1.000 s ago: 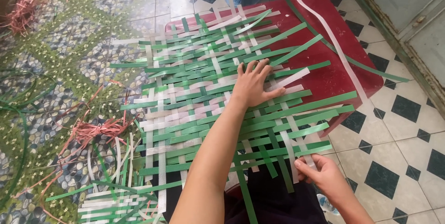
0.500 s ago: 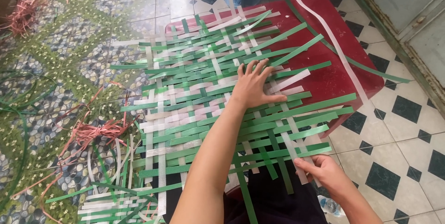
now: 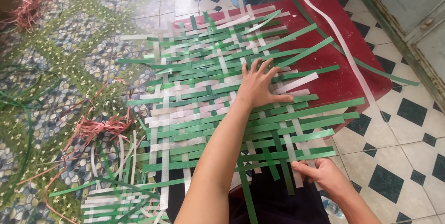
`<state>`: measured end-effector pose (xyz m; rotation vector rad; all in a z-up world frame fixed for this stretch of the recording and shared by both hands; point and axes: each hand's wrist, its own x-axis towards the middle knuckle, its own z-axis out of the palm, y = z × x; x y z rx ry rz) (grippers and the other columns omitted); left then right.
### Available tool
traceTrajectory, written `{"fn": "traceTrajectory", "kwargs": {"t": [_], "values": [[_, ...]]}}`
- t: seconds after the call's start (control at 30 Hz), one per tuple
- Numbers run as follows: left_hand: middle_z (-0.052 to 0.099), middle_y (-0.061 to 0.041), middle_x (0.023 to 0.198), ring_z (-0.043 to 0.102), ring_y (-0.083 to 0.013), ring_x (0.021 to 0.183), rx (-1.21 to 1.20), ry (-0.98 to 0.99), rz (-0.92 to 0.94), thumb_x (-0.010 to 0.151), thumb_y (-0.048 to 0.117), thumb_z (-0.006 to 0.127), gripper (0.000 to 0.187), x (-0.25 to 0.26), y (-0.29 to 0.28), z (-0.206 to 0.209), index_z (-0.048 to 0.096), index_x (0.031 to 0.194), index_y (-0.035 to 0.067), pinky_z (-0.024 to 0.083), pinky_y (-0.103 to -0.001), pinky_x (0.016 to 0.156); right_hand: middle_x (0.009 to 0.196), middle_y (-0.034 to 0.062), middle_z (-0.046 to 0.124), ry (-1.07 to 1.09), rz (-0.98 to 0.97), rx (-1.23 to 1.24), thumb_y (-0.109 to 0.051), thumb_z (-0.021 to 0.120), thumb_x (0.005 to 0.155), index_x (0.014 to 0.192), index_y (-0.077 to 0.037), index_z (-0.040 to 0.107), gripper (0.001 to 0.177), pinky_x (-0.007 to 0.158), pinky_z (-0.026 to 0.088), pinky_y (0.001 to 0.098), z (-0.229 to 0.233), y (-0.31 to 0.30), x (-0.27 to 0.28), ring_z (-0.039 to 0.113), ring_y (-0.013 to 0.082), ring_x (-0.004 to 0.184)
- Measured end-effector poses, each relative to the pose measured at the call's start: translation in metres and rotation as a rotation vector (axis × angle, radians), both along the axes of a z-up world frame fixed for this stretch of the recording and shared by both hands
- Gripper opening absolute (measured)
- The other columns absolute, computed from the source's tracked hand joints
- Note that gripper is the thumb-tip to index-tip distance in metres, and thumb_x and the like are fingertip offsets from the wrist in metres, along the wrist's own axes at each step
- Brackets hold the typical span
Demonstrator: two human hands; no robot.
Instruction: The person is weaving green and white plastic strips together on a low red table to create a woven mat or bag component.
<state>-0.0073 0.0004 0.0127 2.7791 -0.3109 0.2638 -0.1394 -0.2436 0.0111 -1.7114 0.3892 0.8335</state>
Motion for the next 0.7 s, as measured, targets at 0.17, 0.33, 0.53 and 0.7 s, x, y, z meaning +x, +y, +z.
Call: {"fn": "traceTrajectory", "kwargs": {"t": [0.17,0.33,0.53,0.7], "values": [[0.038,-0.011,0.151,0.028,-0.0389,0.140,-0.035,-0.033,-0.031,0.061,0.088,0.042,0.100,0.002,0.000,-0.004,0.056,0.133,0.021,0.011,-0.074,0.109,0.053,0.0117,0.062,-0.137,0.257,-0.315,-0.051,0.048,0.095,0.057,-0.002,0.057,0.063,0.082,0.050,0.0373,-0.005,-0.016,-0.004,0.064,0.0233,0.058],[0.035,-0.011,0.152,0.025,-0.0414,0.141,-0.019,-0.011,-0.036,0.062,0.087,0.041,0.096,-0.002,-0.002,0.001,0.057,0.132,0.024,0.010,-0.076,0.108,0.057,0.0121,0.047,-0.153,0.124,-0.096,-0.032,0.051,0.101,0.079,0.003,0.062,0.043,0.047,0.036,0.0313,-0.021,-0.036,-0.012,0.043,0.0198,0.050],[0.038,-0.012,0.149,0.029,-0.0424,0.139,0.031,-0.060,-0.016,0.073,0.082,0.032,0.086,0.002,-0.004,0.003,0.059,0.125,0.019,0.017,-0.078,0.105,0.049,0.0056,0.050,-0.393,0.231,-0.165,-0.037,0.052,0.098,0.057,-0.006,0.052,0.052,0.059,0.041,0.0302,-0.025,-0.027,-0.018,0.048,0.0174,0.049],[0.042,-0.014,0.146,0.029,-0.0426,0.138,0.012,-0.044,-0.010,0.076,0.079,0.033,0.083,0.002,-0.004,0.001,0.059,0.124,0.017,0.015,-0.079,0.104,0.059,0.0004,0.036,-0.513,0.270,-0.183,-0.037,0.055,0.099,0.062,-0.008,0.047,0.047,0.057,0.029,0.0288,-0.044,-0.036,-0.017,0.037,0.0144,0.056]]}}
